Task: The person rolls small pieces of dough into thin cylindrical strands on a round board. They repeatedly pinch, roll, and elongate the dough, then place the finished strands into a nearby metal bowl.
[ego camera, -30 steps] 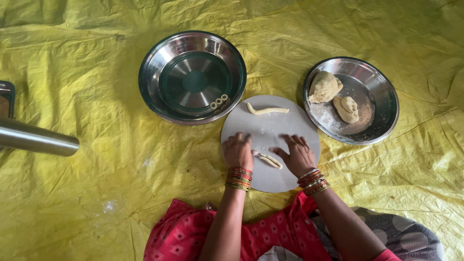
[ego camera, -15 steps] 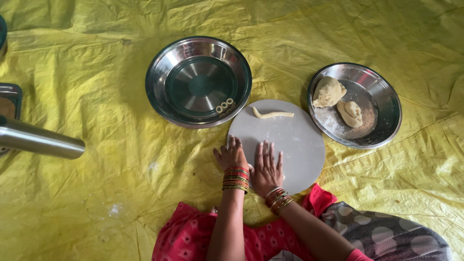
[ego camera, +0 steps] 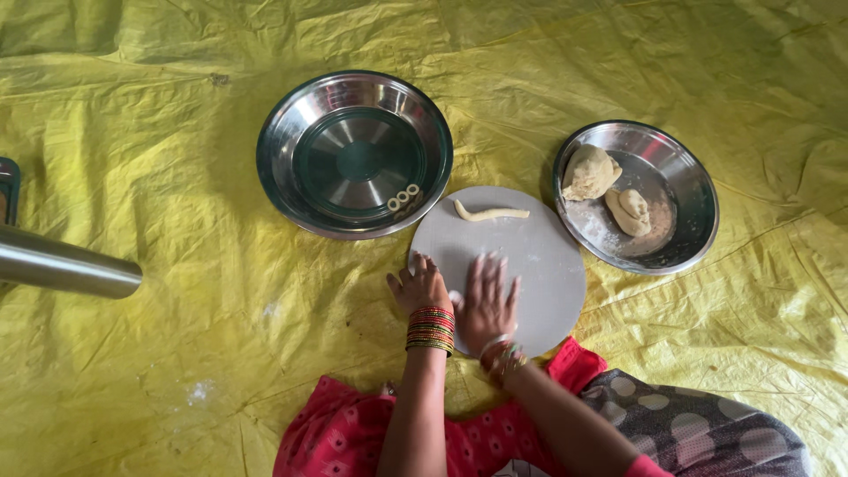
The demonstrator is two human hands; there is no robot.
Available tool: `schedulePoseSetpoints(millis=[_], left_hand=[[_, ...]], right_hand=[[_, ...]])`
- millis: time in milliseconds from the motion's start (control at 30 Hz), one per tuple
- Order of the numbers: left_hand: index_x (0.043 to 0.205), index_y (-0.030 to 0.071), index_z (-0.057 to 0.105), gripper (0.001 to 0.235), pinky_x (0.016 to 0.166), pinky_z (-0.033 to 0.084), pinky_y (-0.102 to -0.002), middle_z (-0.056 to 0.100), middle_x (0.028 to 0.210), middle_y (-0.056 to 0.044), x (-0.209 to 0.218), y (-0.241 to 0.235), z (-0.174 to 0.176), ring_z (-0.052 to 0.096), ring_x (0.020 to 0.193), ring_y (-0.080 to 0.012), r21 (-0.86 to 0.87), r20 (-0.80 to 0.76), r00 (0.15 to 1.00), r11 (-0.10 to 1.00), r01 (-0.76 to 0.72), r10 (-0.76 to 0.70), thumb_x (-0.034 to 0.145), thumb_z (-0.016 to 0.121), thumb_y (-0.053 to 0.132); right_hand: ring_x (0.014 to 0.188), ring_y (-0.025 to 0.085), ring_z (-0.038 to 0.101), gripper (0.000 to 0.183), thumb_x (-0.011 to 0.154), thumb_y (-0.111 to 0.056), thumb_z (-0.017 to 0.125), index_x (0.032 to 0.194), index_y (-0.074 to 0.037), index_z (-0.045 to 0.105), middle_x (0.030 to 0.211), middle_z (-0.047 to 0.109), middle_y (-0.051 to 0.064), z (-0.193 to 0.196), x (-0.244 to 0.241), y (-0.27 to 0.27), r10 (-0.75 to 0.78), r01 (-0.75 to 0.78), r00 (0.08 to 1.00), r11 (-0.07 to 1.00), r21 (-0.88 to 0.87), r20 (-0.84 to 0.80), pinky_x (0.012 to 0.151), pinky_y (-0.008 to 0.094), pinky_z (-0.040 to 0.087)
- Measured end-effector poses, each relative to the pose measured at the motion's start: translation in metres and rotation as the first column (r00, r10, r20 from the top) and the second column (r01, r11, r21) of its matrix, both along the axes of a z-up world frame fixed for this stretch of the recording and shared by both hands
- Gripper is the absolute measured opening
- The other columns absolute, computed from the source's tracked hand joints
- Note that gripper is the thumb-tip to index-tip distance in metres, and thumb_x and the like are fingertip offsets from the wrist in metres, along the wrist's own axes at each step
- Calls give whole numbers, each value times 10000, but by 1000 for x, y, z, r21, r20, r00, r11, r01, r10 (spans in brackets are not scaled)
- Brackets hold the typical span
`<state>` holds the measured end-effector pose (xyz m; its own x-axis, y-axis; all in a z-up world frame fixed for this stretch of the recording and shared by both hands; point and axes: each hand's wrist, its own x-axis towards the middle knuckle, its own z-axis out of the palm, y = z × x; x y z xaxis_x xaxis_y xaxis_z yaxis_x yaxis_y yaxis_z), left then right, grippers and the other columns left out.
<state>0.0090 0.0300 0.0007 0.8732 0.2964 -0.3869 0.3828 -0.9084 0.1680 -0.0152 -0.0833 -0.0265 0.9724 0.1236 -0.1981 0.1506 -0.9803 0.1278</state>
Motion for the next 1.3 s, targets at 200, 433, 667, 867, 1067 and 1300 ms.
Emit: schedulePoseSetpoints(millis=[200, 433, 667, 867, 1067, 1300], left_hand=[[1587, 168, 295, 739, 1246, 134, -524, 247, 1677, 14, -4, 2, -1, 419, 1417, -277, -15, -67, 997, 999, 39, -40, 949, 658, 257], [1568, 149, 347, 678, 1243, 159, -531, 275, 1678, -19, 3, -7, -24, 472, 1381, -296, 43, -17, 1000, 999, 16, -15, 976, 652, 273], [1634, 207, 161, 934, 1259, 98, -520, 100, 1720, 20, -1, 2, 6, 366, 1468, -273, -52, -230, 970, 997, 65, -75, 907, 717, 394], [1636, 266, 124, 714, 1264, 22, -581, 59, 1722, 80, -8, 1, -8, 251, 1522, -204, 69, -169, 983, 994, 88, -76, 1033, 507, 292], [1614, 283, 159, 582, 1275, 38, -520, 65, 1716, 102, 0, 1, -55, 185, 1552, -193, 45, -68, 997, 998, 46, -43, 1077, 382, 251], [1618, 267, 176, 568, 1281, 102, -511, 133, 1703, 111, 1, 4, -60, 312, 1487, -165, -15, 17, 1000, 1000, 7, -7, 1087, 373, 222]], right_hand=[[1561, 355, -73, 861, 1028, -592, 310, 1612, -42, 0, 1701, -75, 192, 16, 30, -16, -82, 83, 996, 996, 17, -24, 1231, 589, -10], [1566, 317, -113, 913, 1002, -634, 335, 1622, -59, -9, 1709, -101, 155, 27, 79, -44, -280, 269, 958, 953, 140, 67, 1232, 600, -25], [1547, 364, -61, 907, 996, -560, 374, 1634, -36, 0, 1697, -69, 198, -11, -12, 3, 32, -34, 999, 997, -71, -21, 1182, 611, -18], [1579, 313, -55, 918, 981, -681, 355, 1615, -99, 35, 1715, -15, 122, 7, 62, -49, -107, 87, 986, 984, 152, 126, 1235, 606, -39], [1576, 268, -6, 942, 959, -676, 333, 1621, -72, 42, 1711, 1, 119, 32, 115, -93, -55, 32, 983, 991, 130, 177, 1227, 590, 21], [1560, 310, -36, 939, 1003, -702, 241, 1610, -26, 0, 1687, -46, 177, 14, 20, -44, -133, 131, 991, 986, 101, 14, 1245, 514, 21]])
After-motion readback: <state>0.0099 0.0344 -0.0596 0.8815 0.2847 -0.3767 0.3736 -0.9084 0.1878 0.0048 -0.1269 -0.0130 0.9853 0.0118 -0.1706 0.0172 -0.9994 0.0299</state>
